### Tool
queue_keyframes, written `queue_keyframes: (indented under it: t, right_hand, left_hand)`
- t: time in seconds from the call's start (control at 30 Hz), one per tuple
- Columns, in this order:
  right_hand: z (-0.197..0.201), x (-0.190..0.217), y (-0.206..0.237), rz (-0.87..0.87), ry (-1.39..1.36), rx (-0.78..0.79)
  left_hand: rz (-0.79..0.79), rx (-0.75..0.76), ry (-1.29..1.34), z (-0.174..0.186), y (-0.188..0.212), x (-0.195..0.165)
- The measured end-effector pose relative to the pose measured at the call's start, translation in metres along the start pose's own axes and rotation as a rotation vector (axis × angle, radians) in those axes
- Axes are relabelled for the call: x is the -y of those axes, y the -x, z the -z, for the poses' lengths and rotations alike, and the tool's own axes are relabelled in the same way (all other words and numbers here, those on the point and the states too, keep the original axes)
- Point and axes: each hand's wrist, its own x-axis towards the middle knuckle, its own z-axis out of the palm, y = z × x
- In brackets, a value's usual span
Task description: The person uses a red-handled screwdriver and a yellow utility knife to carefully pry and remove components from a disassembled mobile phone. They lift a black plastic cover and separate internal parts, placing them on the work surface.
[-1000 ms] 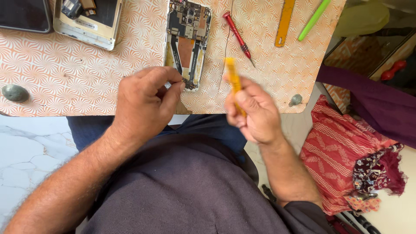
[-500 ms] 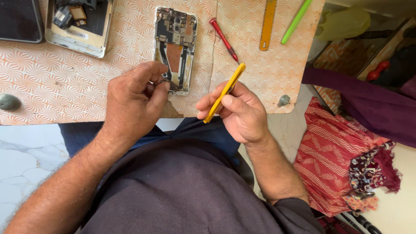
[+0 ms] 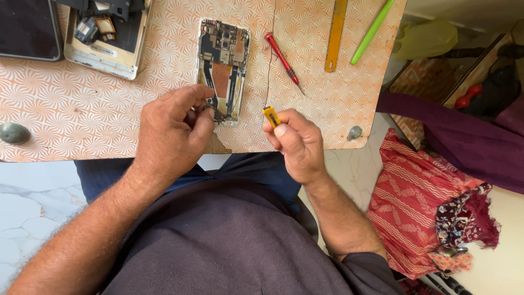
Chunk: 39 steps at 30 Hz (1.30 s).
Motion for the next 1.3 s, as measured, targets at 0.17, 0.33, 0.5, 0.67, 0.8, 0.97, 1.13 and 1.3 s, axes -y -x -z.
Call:
queue_keyframes:
  t: [0.17,0.33,0.5,0.67,0.8,0.97,1.13,1.3]
  right_hand:
    - [-0.005,0.002,-0.003,0.06,0.073,-0.011]
    - [-0.008,0.017,-0.003,0.234,0.569,0.015]
    - [-0.023,0.024,0.0,0.425,0.931,0.034]
    - [-0.033,0.019,0.0,0.564,1.056,-0.042]
    - [-0.041,0.009,0.001,0.553,0.973,-0.079]
    - [-0.047,0.001,0.005,0.527,0.949,-0.13]
    - [-0.045,-0.004,0.007,0.526,0.981,-0.146]
    - [-0.043,-0.009,0.007,0.518,0.973,-0.161]
  left_hand:
    - [-0.007,-0.003,-0.015,0.001,-0.002,-0.002]
    - [-0.016,-0.028,-0.006,0.001,0.001,-0.001]
    - [0.0,-0.015,0.023,0.002,0.0,0.004]
    - [0.09,-0.006,0.051,0.001,0.001,0.005]
    - [0.134,0.019,0.06,0.0,0.0,0.006]
    - [0.166,0.035,0.12,-0.004,0.006,0.009]
    - [0.23,0.016,0.167,-0.009,0.011,0.009]
    - [0.284,0.024,0.158,-0.011,0.013,0.009]
